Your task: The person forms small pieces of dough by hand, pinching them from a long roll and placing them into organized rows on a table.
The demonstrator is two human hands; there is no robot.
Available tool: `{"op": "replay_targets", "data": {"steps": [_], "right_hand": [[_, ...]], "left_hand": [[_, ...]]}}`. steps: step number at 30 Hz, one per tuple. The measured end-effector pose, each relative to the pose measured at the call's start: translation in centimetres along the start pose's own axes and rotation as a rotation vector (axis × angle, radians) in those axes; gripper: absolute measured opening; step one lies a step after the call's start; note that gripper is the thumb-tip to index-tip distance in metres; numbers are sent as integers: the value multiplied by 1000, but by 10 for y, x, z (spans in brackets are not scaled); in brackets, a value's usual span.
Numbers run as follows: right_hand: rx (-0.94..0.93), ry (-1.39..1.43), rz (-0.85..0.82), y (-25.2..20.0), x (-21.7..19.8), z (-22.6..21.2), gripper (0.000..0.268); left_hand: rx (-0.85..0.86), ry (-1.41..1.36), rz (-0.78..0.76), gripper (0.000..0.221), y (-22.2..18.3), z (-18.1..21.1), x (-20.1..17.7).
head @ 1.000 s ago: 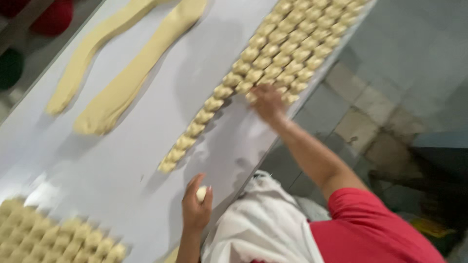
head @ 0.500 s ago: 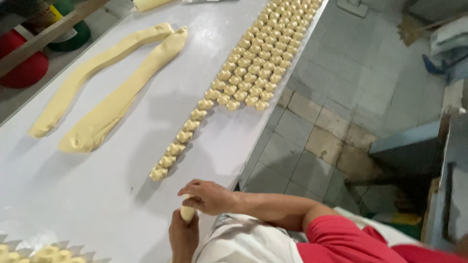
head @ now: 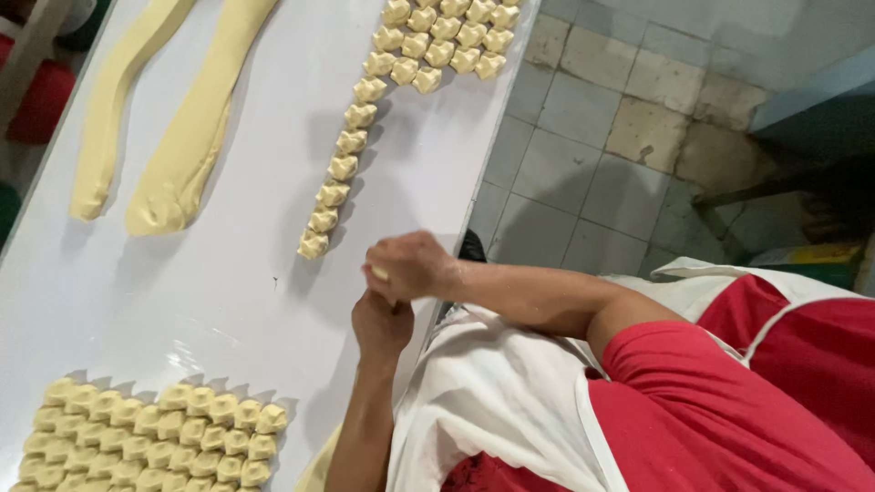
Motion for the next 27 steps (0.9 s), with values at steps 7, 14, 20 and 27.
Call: {"op": "replay_targets", "data": {"steps": [7, 14, 20, 27], "right_hand": [[315, -294, 97, 57, -24, 206, 82], [286, -441, 74, 84, -58, 290, 30], [317, -268, 192, 83, -69, 205, 54], [177, 476, -644, -9, 18, -17, 39]], "left_hand": [[-170, -201, 133, 14, 13, 11, -20], [-461, -109, -37, 19, 16, -23, -21], [-133, -239, 30, 70, 16, 1, -21], [-21, -280, 96, 98, -30, -35, -9]]}}
Point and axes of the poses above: each hand's wrist, its own y-axis towards the middle knuckle, its own x-axis out of the palm, z = x × y, the point moved 5 cm from there along y, towards the middle knuckle, and after that the axes turned 8 degrees about z, right-handed, at the moved point
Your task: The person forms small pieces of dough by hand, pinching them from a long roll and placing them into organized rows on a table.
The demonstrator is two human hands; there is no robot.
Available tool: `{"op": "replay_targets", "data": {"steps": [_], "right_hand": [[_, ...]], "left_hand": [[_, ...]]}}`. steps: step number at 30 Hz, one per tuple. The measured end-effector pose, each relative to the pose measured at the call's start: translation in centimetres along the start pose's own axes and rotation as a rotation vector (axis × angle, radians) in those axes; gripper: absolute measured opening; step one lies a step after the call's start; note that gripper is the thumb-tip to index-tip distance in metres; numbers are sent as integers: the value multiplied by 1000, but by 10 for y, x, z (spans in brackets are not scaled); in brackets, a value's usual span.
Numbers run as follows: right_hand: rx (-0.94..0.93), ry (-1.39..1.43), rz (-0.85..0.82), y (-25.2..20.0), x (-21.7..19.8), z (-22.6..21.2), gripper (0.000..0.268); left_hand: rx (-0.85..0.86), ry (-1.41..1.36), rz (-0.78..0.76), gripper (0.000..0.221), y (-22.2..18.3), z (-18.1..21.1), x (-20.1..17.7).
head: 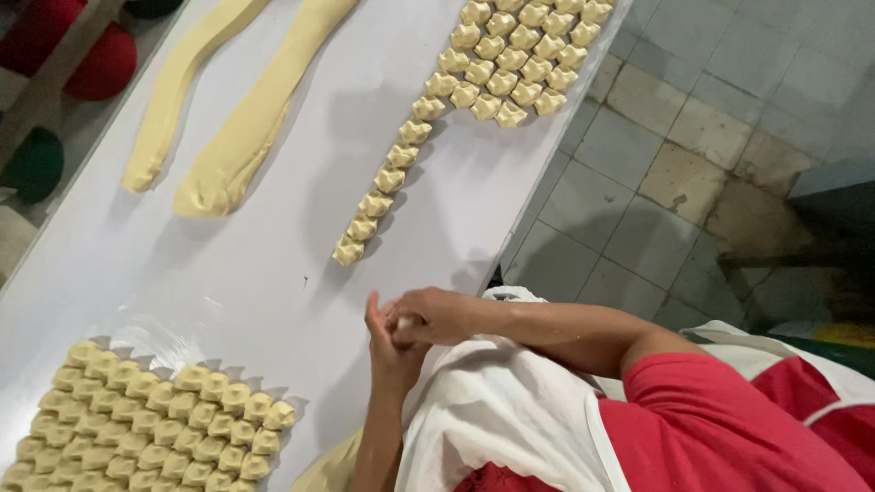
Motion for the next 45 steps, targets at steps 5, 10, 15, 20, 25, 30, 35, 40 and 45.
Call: {"op": "replay_targets", "data": {"steps": [5, 10, 15, 20, 25, 30, 35, 40, 45], "right_hand": [[-167, 6, 271, -6, 0, -43, 38], [-260, -368, 247, 4, 21, -75, 30], [-421, -353, 456, 3, 17, -82, 21], [-288, -465, 681, 30, -5, -21, 27], [177, -559, 757, 72, -99, 79, 58], [343, -624, 975, -8, -197, 155, 44], [441, -663, 947, -20, -240, 216, 32], [399, -753, 998, -10, -246, 184, 48], [87, -30, 65, 16, -53, 51, 50]], "left_hand": [[-390, 278, 21, 39, -47, -47, -19], [296, 323, 353, 69, -24, 51, -56], [14, 196, 205, 30, -2, 45, -53], [3, 319, -28, 11, 22, 32, -28], [239, 19, 35, 8, 9, 63, -32], [-380, 13, 188, 15, 14, 7, -62], [-489, 5, 112, 15, 15, -7, -32], [14, 99, 63, 68, 20, 33, -23], [-330, -129, 23, 115, 11, 17, -19]]}}
Point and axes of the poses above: each hand's wrist, its own y-axis towards the middle knuckle, its own x-axis out of the palm, z = x × y, the point moved 5 cm from there along y, towards the middle knuckle, and after that the axes turned 8 degrees about z, right-handed, at the moved point
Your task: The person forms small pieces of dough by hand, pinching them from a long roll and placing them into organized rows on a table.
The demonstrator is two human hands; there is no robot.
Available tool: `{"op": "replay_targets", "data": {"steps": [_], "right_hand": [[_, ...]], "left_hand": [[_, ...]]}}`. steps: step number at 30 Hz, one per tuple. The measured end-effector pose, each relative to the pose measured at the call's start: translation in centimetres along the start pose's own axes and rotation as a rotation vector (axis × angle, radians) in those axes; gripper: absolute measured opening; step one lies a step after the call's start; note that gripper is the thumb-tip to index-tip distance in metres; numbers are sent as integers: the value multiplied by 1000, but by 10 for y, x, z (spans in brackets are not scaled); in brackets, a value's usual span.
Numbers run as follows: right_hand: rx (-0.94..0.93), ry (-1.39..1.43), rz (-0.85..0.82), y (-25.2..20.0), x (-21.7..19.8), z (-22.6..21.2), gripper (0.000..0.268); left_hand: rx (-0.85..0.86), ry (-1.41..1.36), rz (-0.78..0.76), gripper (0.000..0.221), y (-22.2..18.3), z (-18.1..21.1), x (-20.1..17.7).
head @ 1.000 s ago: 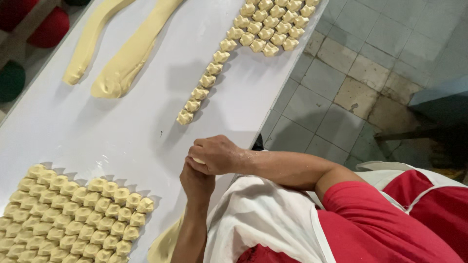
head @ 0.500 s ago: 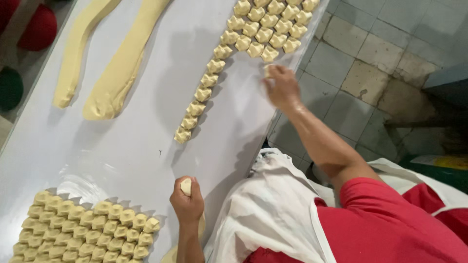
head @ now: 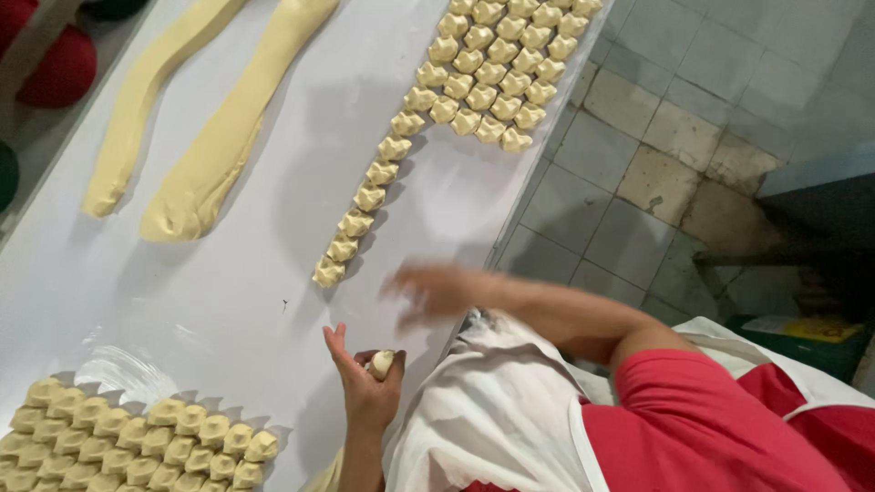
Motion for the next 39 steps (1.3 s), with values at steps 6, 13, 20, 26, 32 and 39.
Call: {"op": "replay_targets", "data": {"steps": [6, 13, 20, 26, 32, 39], "right_hand": [[-135, -25, -134, 3, 93, -68, 34], [-447, -113, 185, 4, 72, -111, 31], [-637, -248, 436, 0, 18, -154, 20], [-551, -305, 587, 12, -10, -111, 20], [-12, -637, 499, 102, -57, 32, 54], [30, -811, 577, 111, -152, 113, 37]], "left_hand": [[-308, 44, 97, 52, -29, -74, -18], [-50, 471, 136, 50, -16, -6, -54], [366, 429, 257, 35, 13, 69, -32], [424, 430, 88, 16, 44, 53, 6], [448, 259, -222, 25, 14, 49, 51], [22, 555, -239, 105, 30, 7, 26]]}}
Point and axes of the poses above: each hand's wrist, its own y-axis towards the middle knuckle, its own x-axis out of the palm, z = x × y, the point moved 5 cm from there along y, towards the middle knuckle, and after that the axes turned 8 degrees about z, right-handed, at the moved point
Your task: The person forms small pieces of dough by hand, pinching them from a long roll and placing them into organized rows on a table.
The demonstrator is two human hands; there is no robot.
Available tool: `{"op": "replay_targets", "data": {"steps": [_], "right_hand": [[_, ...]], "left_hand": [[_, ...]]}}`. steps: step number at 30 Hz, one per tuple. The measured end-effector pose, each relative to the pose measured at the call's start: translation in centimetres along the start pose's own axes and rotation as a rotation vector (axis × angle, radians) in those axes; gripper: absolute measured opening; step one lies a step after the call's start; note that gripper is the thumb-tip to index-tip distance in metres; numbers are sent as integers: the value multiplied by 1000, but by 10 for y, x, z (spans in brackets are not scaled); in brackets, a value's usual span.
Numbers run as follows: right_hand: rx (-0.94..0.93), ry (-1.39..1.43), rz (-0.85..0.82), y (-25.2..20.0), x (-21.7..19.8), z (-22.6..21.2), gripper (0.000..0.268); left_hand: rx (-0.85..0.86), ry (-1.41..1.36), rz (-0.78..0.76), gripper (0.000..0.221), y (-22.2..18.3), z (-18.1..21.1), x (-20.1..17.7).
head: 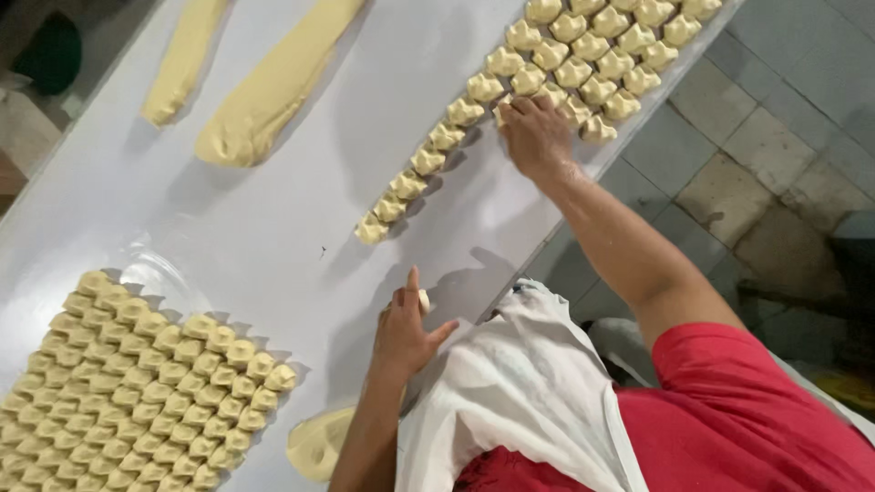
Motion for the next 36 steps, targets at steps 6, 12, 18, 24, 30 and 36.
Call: {"op": "replay_targets", "data": {"steps": [6, 12, 18, 24, 30, 36], "right_hand": [[-22, 15, -30, 11, -9, -9, 35], [-641, 336, -533, -116, -4, -178, 62], [-1108, -1, -449, -182, 9, -265, 57], [-535, 240, -694, -152, -16, -189, 57], [-212, -67, -460, -127, -71, -67, 59], [-530, 145, -572, -178, -52, -169, 88]], "left_hand": [[-73, 128, 371, 62, -94, -74, -5], [-62, 561, 468, 81, -221, -125, -4], [-27, 833, 257, 48, -190, -169, -9], [5, 277, 426, 60, -129, -122, -60], [255, 449, 315, 118, -79, -40, -1], [-103, 260, 231, 120, -103, -66, 8]]}}
Point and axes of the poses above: each hand's wrist, its own y-axis towards the middle knuckle, its own x-axis out of the palm, z = x × y, the point moved 5 cm from there along y, towards the middle knuckle, and after that the axes turned 8 degrees about z, right-handed, at the moved point
